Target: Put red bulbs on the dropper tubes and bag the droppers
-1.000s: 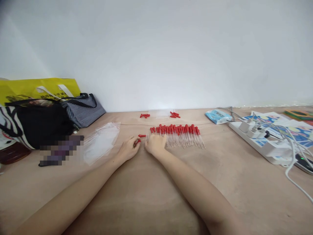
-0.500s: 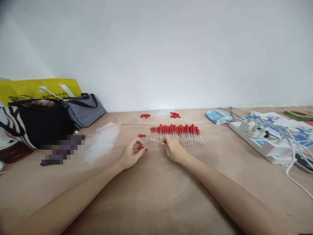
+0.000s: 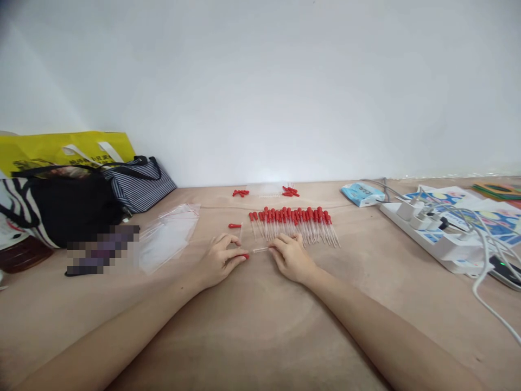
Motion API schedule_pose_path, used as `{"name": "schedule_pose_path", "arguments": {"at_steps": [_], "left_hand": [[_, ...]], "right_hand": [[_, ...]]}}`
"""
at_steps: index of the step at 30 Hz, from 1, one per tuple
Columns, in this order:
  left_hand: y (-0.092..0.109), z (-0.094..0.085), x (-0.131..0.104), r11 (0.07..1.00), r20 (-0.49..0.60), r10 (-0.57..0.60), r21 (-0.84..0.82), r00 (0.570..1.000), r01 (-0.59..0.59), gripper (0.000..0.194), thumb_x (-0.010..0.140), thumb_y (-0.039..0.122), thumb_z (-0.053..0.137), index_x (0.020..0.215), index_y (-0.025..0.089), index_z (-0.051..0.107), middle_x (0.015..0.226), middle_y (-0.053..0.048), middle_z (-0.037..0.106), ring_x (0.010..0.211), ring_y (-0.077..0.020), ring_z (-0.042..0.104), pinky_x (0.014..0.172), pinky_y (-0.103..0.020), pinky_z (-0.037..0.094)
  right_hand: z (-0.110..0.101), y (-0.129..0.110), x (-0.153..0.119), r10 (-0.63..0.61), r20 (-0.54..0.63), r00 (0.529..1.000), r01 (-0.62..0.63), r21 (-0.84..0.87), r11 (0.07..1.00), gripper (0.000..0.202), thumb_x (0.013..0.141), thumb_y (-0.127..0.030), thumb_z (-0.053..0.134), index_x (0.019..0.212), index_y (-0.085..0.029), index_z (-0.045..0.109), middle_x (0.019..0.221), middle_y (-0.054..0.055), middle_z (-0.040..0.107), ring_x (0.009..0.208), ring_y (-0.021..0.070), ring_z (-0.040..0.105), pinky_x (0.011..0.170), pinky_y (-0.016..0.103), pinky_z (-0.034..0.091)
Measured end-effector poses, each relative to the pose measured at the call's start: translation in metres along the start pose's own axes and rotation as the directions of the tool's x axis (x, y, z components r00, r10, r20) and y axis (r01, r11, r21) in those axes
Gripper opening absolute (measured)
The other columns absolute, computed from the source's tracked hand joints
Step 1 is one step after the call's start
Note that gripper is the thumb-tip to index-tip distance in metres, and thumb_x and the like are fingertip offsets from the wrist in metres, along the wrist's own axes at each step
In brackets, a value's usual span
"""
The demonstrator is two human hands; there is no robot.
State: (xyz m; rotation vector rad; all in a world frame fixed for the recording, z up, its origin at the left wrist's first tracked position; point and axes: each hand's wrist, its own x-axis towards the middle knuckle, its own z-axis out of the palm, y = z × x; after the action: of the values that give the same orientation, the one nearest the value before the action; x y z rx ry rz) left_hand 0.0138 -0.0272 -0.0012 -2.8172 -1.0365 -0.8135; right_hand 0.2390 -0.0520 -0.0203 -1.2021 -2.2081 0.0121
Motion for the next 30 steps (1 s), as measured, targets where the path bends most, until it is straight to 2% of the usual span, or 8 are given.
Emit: {"name": "schedule_pose_path", "arguments": {"at_steps": [2,7,13,17,21,24,30], "left_hand": [[0.003,0.0,0.001,0.999,0.003,-0.033,-0.007,0.999,0.033,0.017,0.085,0.027,0.047,0.085,0.022,0.063,0.091,-0.002,0.059,0.088,-0.018,0.049,0.077,-0.033,0.032],[0.004,0.001,0.002,0.994,0.086,-0.091,-0.051,0.992,0.096,0.017,0.088,0.027,0.041,0.088,0.02,0.056,0.087,0.001,0.064,0.083,-0.0161,0.052,0.076,-0.033,0.028],[0.001,0.006,0.002,0.975,0.07,-0.161,-0.144,0.985,0.169,0.016,0.088,0.026,0.04,0.09,0.021,0.054,0.084,0.001,0.063,0.082,-0.0157,0.053,0.077,-0.032,0.028],[0.004,0.006,0.003,0.952,0.109,-0.188,-0.223,0.976,0.208,0.017,0.087,0.025,0.041,0.09,0.021,0.056,0.076,0.002,0.062,0.079,-0.0158,0.053,0.078,-0.032,0.028],[0.007,0.003,0.004,0.943,0.111,-0.219,-0.232,0.97,0.239,0.017,0.086,0.026,0.043,0.084,0.02,0.059,0.072,0.002,0.061,0.076,-0.0154,0.052,0.077,-0.032,0.028],[0.007,0.001,0.003,0.954,0.098,-0.196,-0.211,0.976,0.213,0.018,0.085,0.027,0.043,0.081,0.019,0.059,0.073,0.001,0.062,0.076,-0.0153,0.052,0.077,-0.033,0.027],[0.008,0.002,-0.001,0.987,0.096,-0.038,-0.15,0.995,0.052,0.017,0.085,0.025,0.044,0.079,0.019,0.058,0.077,0.001,0.064,0.078,-0.0152,0.053,0.077,-0.034,0.025]], "right_hand": [[0.0,-0.003,0.0,0.003,-0.009,1.0,-0.003,0.013,1.0,0.017,0.085,-0.019,0.039,0.086,-0.019,0.055,0.083,0.004,0.06,0.076,0.0135,0.053,0.077,0.033,0.027],[0.005,-0.011,0.002,0.034,-0.07,0.997,-0.029,0.063,0.998,0.017,0.085,-0.018,0.037,0.084,-0.018,0.055,0.082,0.003,0.061,0.075,0.0133,0.053,0.078,0.033,0.026],[0.007,-0.016,0.003,0.034,-0.111,0.993,-0.027,0.065,0.998,0.017,0.084,-0.018,0.039,0.088,-0.019,0.056,0.077,0.001,0.06,0.071,0.0124,0.052,0.079,0.033,0.024],[0.007,-0.021,0.001,0.0,-0.1,0.995,0.004,0.042,0.999,0.017,0.084,-0.017,0.04,0.085,-0.018,0.056,0.07,0.0,0.058,0.067,0.0121,0.049,0.076,0.031,0.024],[0.007,-0.023,0.001,-0.034,-0.057,0.998,0.037,0.048,0.998,0.016,0.083,-0.018,0.041,0.08,-0.017,0.056,0.071,0.0,0.058,0.063,0.0111,0.047,0.072,0.029,0.024],[0.003,-0.02,0.003,-0.083,-0.036,0.996,0.083,0.011,0.996,0.018,0.082,-0.018,0.041,0.082,-0.018,0.058,0.069,0.0,0.058,0.061,0.0108,0.046,0.071,0.03,0.023],[-0.01,-0.013,0.006,-0.273,0.015,0.962,0.272,-0.172,0.947,0.031,0.075,-0.004,0.035,0.079,-0.019,0.062,0.071,0.001,0.06,0.061,0.0109,0.047,0.075,0.034,0.02]]}}
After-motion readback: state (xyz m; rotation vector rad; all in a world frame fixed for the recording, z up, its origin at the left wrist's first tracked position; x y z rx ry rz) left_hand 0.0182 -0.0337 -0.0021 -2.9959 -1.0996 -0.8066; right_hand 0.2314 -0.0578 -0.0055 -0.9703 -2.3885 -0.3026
